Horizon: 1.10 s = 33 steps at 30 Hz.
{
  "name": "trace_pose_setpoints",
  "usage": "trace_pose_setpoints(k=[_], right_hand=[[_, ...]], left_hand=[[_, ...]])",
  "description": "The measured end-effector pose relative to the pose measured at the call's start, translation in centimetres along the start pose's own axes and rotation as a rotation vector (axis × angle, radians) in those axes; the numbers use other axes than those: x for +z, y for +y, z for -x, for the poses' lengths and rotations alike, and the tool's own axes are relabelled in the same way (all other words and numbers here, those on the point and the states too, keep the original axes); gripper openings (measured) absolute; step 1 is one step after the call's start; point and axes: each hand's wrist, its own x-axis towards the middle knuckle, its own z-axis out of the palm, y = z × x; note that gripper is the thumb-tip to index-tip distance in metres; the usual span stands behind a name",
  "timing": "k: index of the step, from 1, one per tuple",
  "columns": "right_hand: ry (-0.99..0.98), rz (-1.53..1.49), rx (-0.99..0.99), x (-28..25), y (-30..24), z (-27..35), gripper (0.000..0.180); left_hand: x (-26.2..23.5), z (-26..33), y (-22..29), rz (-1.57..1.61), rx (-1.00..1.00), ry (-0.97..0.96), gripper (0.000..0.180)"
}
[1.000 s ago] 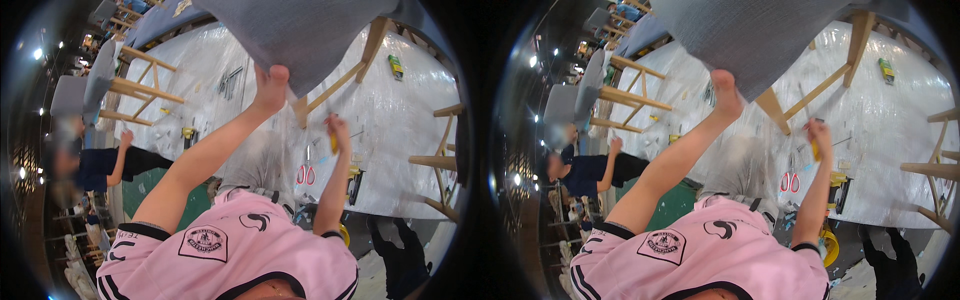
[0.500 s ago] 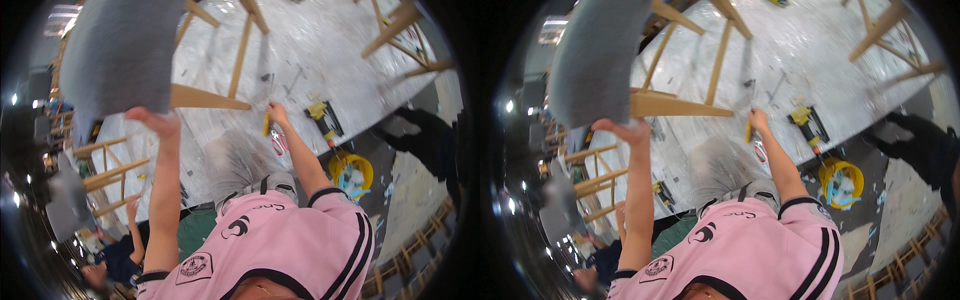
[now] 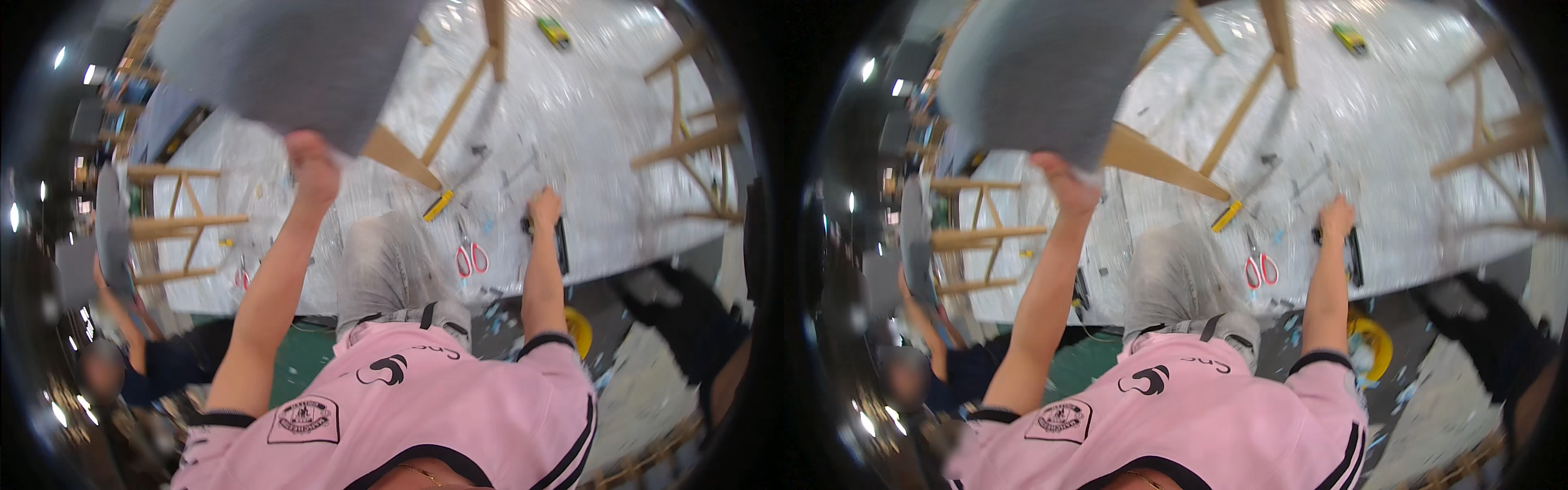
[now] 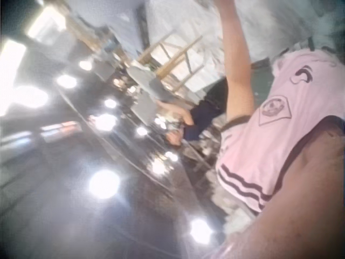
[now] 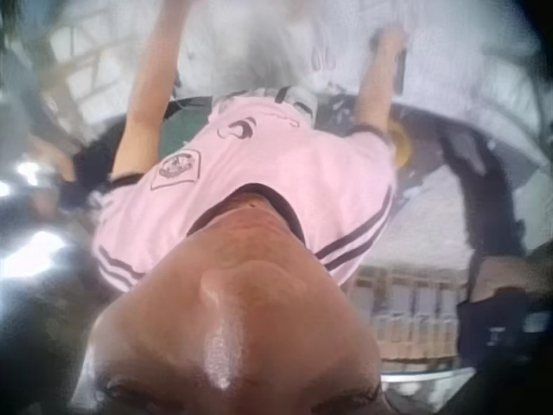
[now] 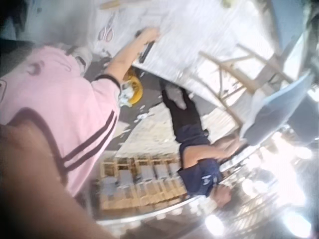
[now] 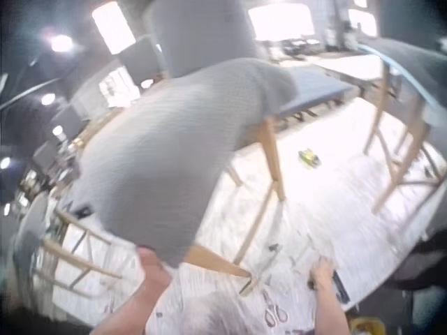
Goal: The person staples gray fabric to the underside of a wooden chair seat using a pneumatic staple gun, then trims excess fabric with scissors and tucks edges with a screwdriver. The person repeats these steps on multiple chairs in a workshop setting.
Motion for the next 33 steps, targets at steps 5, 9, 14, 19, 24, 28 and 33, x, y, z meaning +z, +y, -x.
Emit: trace_pose_setpoints(k=[5,9,14,19,24,28,33], right_hand=[[-0.035,-0.479,-0.22,-1.1,0.2,0.1,0.046],[-0.12,-1.08,0.002,-6.8,-5.9,5.7,0.043],[-0.143,-1.202,-0.104,-13.7,-9.0,10.0,0.025],[-0.106,-1.183,-0.401,-25.6,-14.6,13.3,0.027],[0.042,-1.174,-0.65,-35.0,-23.3,18.4,0.022],[0.146,-1.155,-0.875,-38.7,-28.0,22.1,0.02],[0.386,-0.939,-1.011,-39.3,-31.2,23.4,0.021]], left_hand=[[2.2,-0.1,4.9,0.242,-0.22,-0.099,0.088],[2.9,-0.3,7.8,0.283,-0.245,-0.175,0.099],[3.3,-0.9,8.3,0.427,-0.141,-0.279,0.095],[4.1,-1.2,9.0,0.506,-0.02,-0.282,0.09],[4.2,-0.8,8.8,0.53,-0.011,-0.199,0.084],[5.3,-1.0,8.4,0.574,0.026,-0.11,0.072],[5.6,-1.4,8.4,0.377,0.034,-0.026,0.063]])
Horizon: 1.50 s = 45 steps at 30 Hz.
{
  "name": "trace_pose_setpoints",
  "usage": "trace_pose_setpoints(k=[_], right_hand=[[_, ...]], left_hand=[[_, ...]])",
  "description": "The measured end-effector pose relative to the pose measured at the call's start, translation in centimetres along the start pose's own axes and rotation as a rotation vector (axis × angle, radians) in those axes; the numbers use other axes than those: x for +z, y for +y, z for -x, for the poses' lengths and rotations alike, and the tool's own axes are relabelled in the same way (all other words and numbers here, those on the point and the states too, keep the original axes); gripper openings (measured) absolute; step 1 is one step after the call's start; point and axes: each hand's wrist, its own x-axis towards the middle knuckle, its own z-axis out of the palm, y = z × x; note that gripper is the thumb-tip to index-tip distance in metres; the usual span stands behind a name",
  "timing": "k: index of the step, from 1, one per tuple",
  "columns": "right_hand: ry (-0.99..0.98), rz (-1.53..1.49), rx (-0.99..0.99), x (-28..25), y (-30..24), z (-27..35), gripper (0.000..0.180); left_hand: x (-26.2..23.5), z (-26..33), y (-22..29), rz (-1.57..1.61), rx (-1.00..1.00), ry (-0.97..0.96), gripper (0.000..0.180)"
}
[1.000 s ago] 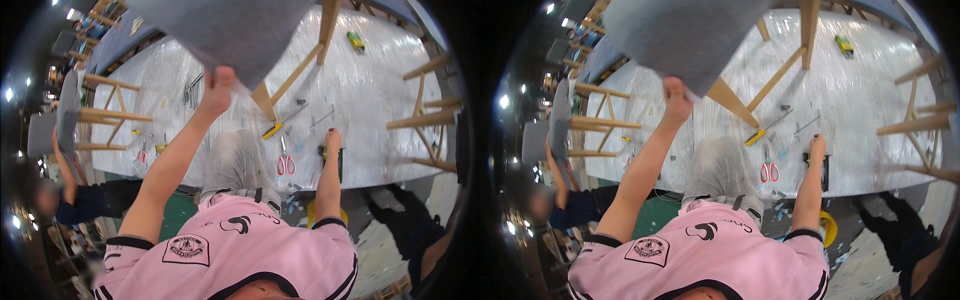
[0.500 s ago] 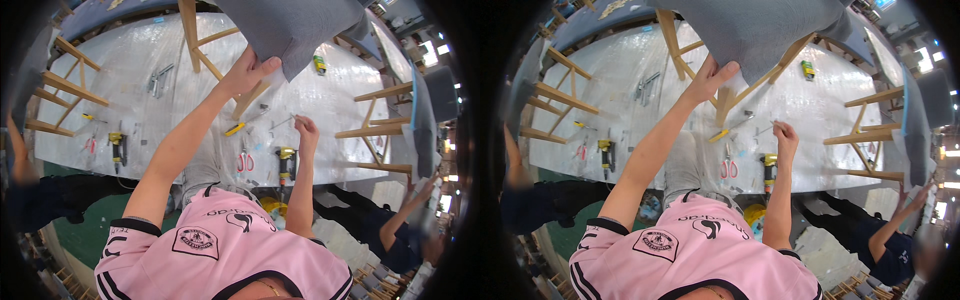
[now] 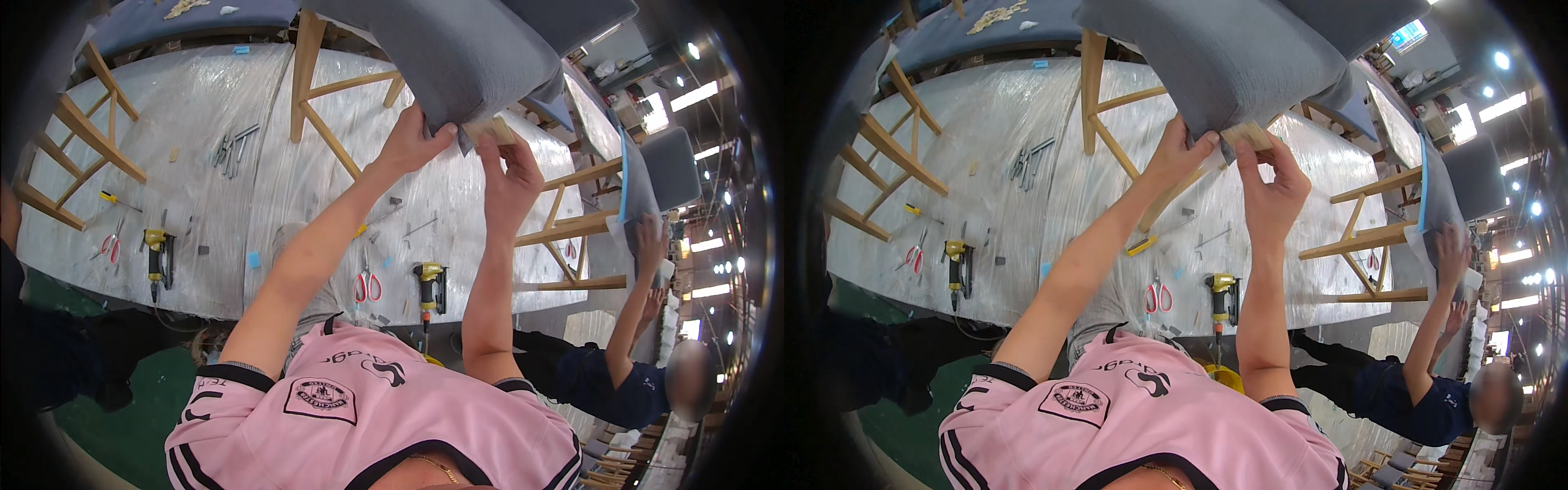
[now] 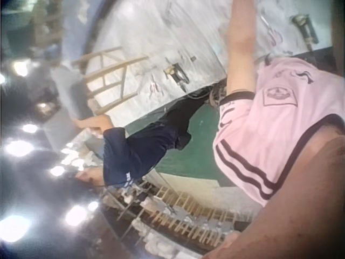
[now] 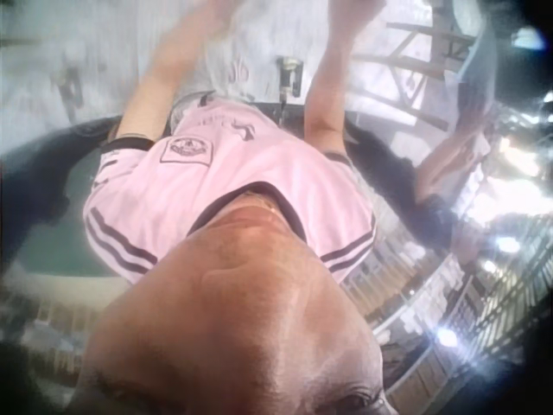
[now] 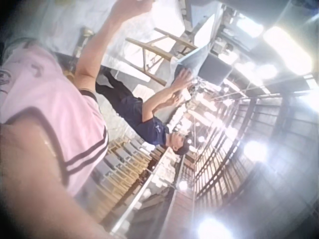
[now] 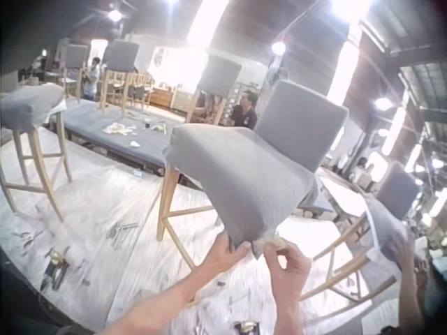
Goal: The person staples gray fabric to the underside of a wooden chair seat using a pneumatic staple gun, then trims excess fabric with scissors and tucks edges with a screwdriver. The person repeats these steps on multiple chairs in a workshop setting.
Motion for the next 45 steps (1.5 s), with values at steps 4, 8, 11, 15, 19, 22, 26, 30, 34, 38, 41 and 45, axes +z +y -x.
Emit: trace_pose_setpoints(k=[4,8,11,15,19,22,26,30,34,38,41,45], right_hand=[[-0.001,0.218,-0.125,1.1,-1.0,-0.6,0.023],[-0.004,0.322,-0.182,1.3,-1.3,-1.1,0.021],[-0.039,0.324,-0.197,1.0,-1.2,-1.4,0.018],[-0.073,0.376,-0.196,0.7,-1.1,-1.8,0.017],[-0.094,0.358,-0.168,0.7,-1.0,-2.1,0.019],[-0.105,0.298,-0.151,0.6,-0.7,-2.2,0.018],[-0.085,0.012,0.064,-0.1,1.0,-1.1,0.017],[0.118,-0.21,0.511,-1.5,11.0,7.7,0.022],[0.013,-0.186,1.183,0.4,23.2,22.0,0.029],[0.057,0.203,0.669,2.1,31.2,24.9,0.039],[0.002,-0.472,0.785,2.7,16.9,11.4,0.044],[-0.13,-0.761,0.622,1.4,7.4,2.5,0.047]], left_hand=[[0.4,-0.2,0.2,0.011,-0.08,0.029,0.062],[0.2,-0.3,0.2,0.039,-0.084,0.045,0.063],[0.3,-0.3,0.5,0.04,-0.077,0.038,0.063],[0.1,-0.1,0.6,0.027,-0.082,0.018,0.063],[0.4,-0.2,0.3,0.047,-0.066,0.041,0.063],[0.5,-0.1,0.4,0.09,-0.076,0.029,0.06],[0.1,0.1,1.5,0.067,-0.104,0.003,0.057],[0.2,-0.1,1.2,0.076,-0.122,-0.049,0.059],[-0.4,-0.1,0.5,0.098,-0.123,-0.072,0.063],[-0.6,0.1,0.0,0.072,-0.072,-0.067,0.066],[-1.5,0.5,-0.1,0.041,-0.094,-0.03,0.065],[-0.3,0.1,0.5,0.063,-0.117,-0.048,0.064]])
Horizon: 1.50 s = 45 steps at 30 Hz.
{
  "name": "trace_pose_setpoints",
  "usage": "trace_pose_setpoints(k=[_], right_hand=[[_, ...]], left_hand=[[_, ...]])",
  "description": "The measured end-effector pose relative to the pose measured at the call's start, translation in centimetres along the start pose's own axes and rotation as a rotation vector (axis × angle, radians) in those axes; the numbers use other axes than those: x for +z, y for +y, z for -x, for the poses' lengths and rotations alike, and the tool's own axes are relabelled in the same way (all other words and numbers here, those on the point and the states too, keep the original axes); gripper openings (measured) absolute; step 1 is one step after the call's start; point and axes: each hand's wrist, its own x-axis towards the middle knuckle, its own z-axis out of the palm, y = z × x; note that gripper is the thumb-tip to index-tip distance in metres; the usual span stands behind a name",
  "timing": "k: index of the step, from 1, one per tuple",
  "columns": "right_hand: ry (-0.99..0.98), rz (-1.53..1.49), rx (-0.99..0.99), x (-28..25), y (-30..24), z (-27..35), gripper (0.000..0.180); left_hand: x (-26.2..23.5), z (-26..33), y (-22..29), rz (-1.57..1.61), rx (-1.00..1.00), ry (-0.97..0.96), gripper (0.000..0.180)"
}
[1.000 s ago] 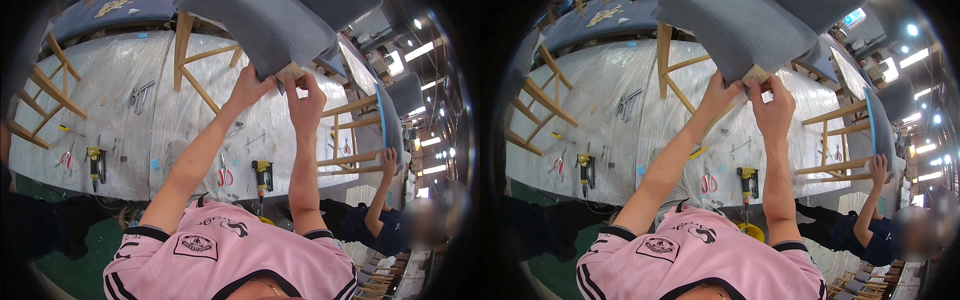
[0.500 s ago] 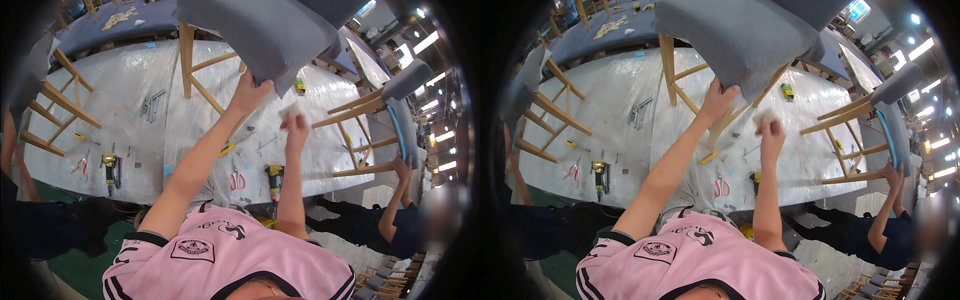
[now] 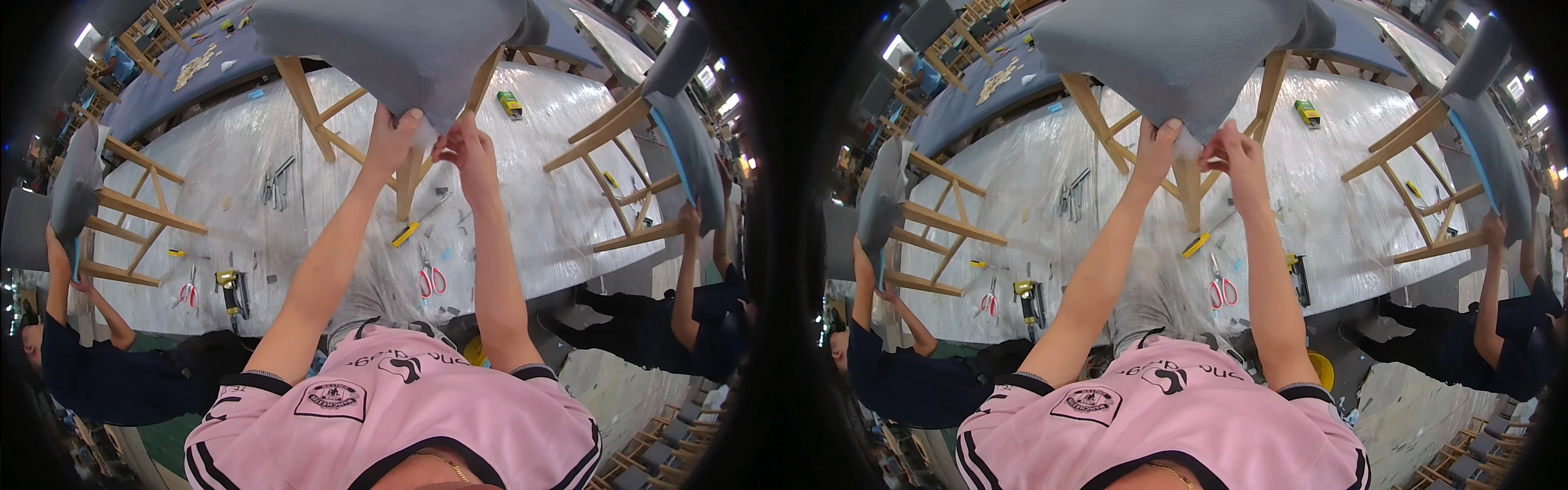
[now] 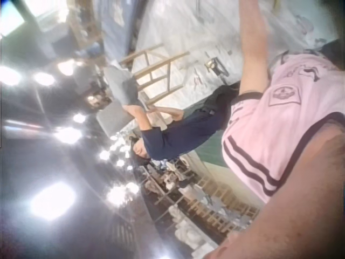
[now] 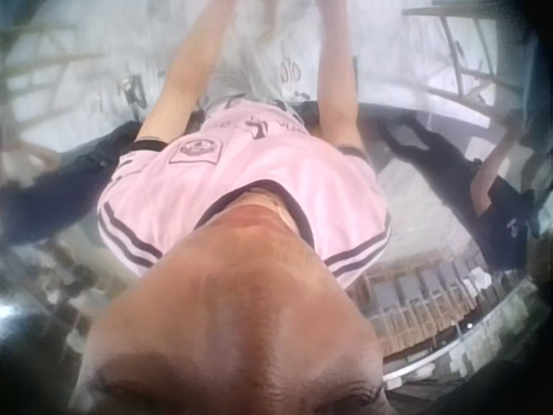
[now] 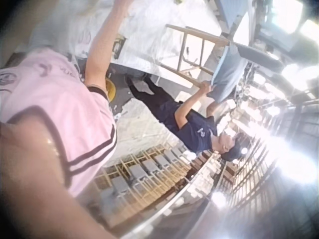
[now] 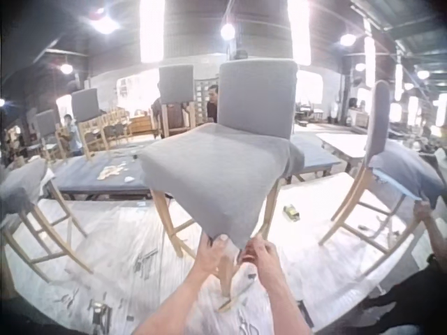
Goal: The person staples gray fabric to the underside of a wooden chair seat using a pneumatic staple gun, then trims excess fabric with scissors and tucks edges with a screwdriver. The person repeats these steps on multiple chairs in a workshop setting.
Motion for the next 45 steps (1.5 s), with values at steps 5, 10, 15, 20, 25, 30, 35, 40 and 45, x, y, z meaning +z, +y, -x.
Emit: trace_pose_setpoints(k=[5,10,15,20,25,30,35,40,45], right_hand=[[0.0,0.034,-0.085,3.1,0.0,-1.3,0.049],[0.061,0.012,-0.183,3.9,2.5,-1.4,0.05],[0.124,0.038,-0.195,3.8,2.4,-0.9,0.051],[0.093,0.011,-0.163,4.5,2.1,-1.0,0.046],[0.098,0.017,-0.162,4.6,1.9,-0.6,0.048],[0.08,0.018,-0.168,4.9,1.2,-0.7,0.049],[0.085,0.082,-0.138,3.6,1.8,-0.6,0.053],[0.062,-0.007,-0.191,4.4,1.6,-0.2,0.05],[0.063,-0.02,-0.216,4.9,2.1,-0.5,0.048]], left_hand=[[0.3,0.1,0.7,-0.004,-0.084,0.008,0.066],[-0.8,0.6,0.5,-0.359,0.114,0.203,0.083],[-0.8,-0.8,6.0,-0.999,0.718,0.339,0.103],[0.3,-4.8,9.9,-1.278,0.81,-0.022,0.094],[0.1,-5.6,10.8,-1.369,0.864,-0.233,0.076],[-0.1,-7.7,12.7,-1.416,0.988,-0.582,0.074],[1.5,-5.9,14.5,-1.454,0.773,-0.406,0.085],[2.9,-5.5,14.6,-1.654,0.622,-0.413,0.102],[5.0,-6.0,12.7,-1.903,0.881,-0.605,0.068]])
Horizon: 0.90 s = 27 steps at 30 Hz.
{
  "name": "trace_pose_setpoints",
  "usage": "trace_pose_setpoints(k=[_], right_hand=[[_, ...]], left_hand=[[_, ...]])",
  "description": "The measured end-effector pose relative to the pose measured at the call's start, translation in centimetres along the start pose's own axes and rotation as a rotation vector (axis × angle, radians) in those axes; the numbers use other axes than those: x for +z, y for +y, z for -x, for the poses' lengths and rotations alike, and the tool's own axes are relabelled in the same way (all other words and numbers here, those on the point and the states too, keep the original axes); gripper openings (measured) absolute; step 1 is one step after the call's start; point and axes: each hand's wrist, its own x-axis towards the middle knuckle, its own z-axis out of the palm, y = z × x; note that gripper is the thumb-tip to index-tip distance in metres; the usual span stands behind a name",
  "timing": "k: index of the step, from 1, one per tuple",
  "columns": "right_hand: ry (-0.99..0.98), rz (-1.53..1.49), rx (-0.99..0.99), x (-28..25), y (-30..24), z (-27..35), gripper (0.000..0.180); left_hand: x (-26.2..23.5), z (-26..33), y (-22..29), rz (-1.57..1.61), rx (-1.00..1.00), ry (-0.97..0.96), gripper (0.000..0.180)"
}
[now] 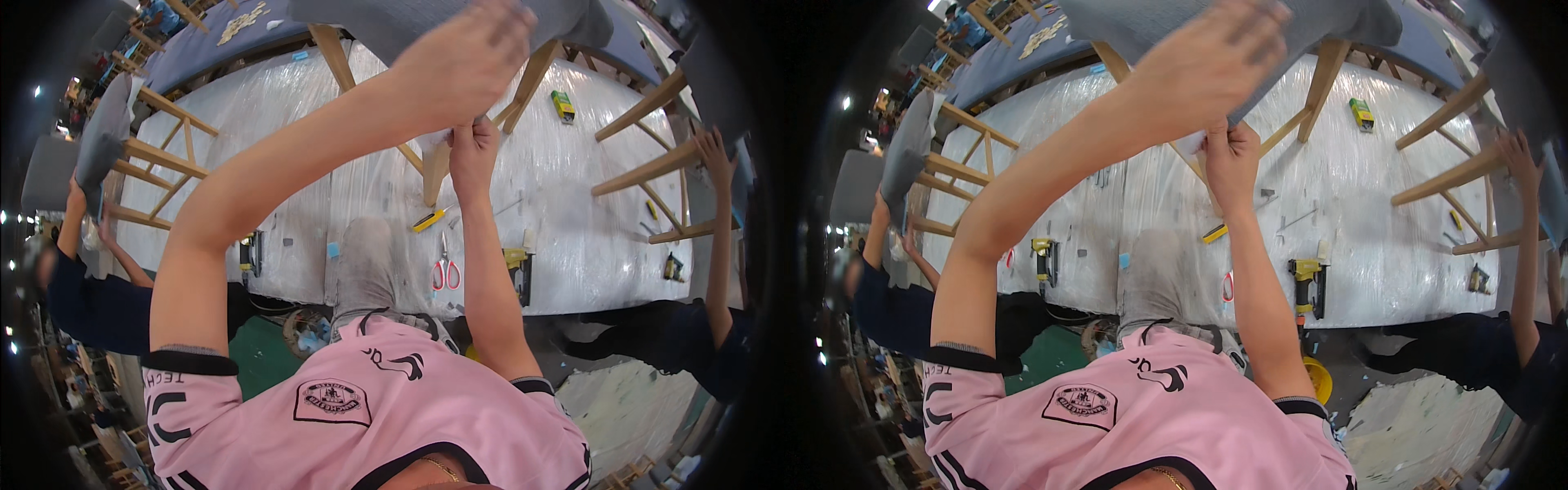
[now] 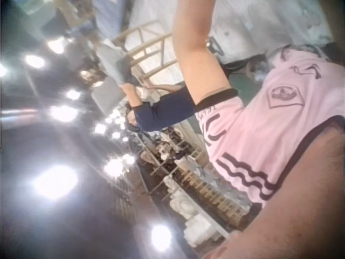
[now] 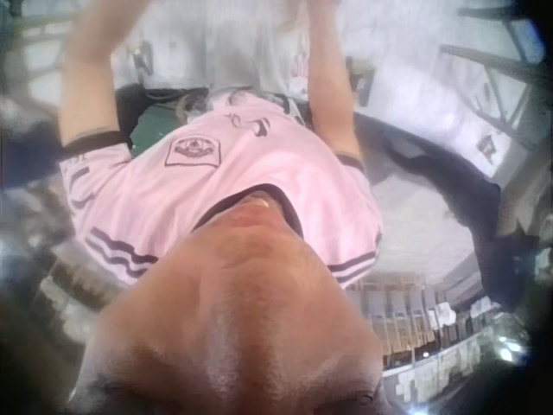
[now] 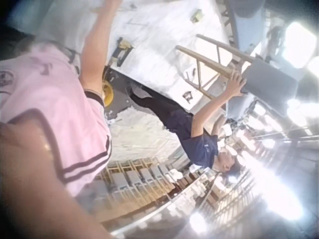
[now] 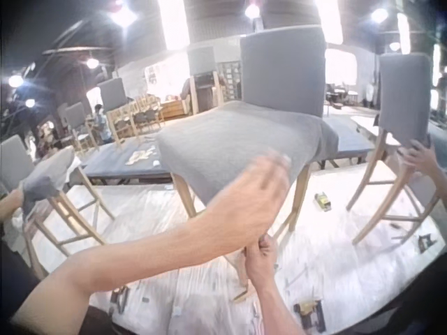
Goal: The person staples gray fabric to the underside of a wooden chair seat using a pneumatic staple gun, then trims excess fabric with scissors and tucks edges with a screwdriver. The person repeats these steps on multiple chairs in a workshop setting.
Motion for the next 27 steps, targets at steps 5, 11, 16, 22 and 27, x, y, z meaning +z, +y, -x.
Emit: trace_pose_setpoints(k=[5,11,16,22,27], right_hand=[[-0.022,0.058,-0.017,-1.2,0.2,-0.6,0.047],[-0.019,-0.012,-0.018,-0.5,0.6,-0.6,0.052],[-0.015,0.036,-0.012,-0.5,0.4,-0.5,0.052],[0.024,0.046,0.033,-0.6,0.0,-0.4,0.053],[-0.058,-0.024,0.063,-1.4,0.0,-1.0,0.051]], left_hand=[[-2.2,0.5,-3.8,0.928,-0.315,0.148,0.051],[0.1,2.9,-2.3,0.432,-0.25,0.334,0.08],[2.2,2.6,-3.2,0.503,-0.107,0.484,0.057],[1.7,3.3,-3.5,0.666,-0.133,0.501,0.066],[2.9,3.9,-0.4,0.436,-0.359,0.483,0.082]])
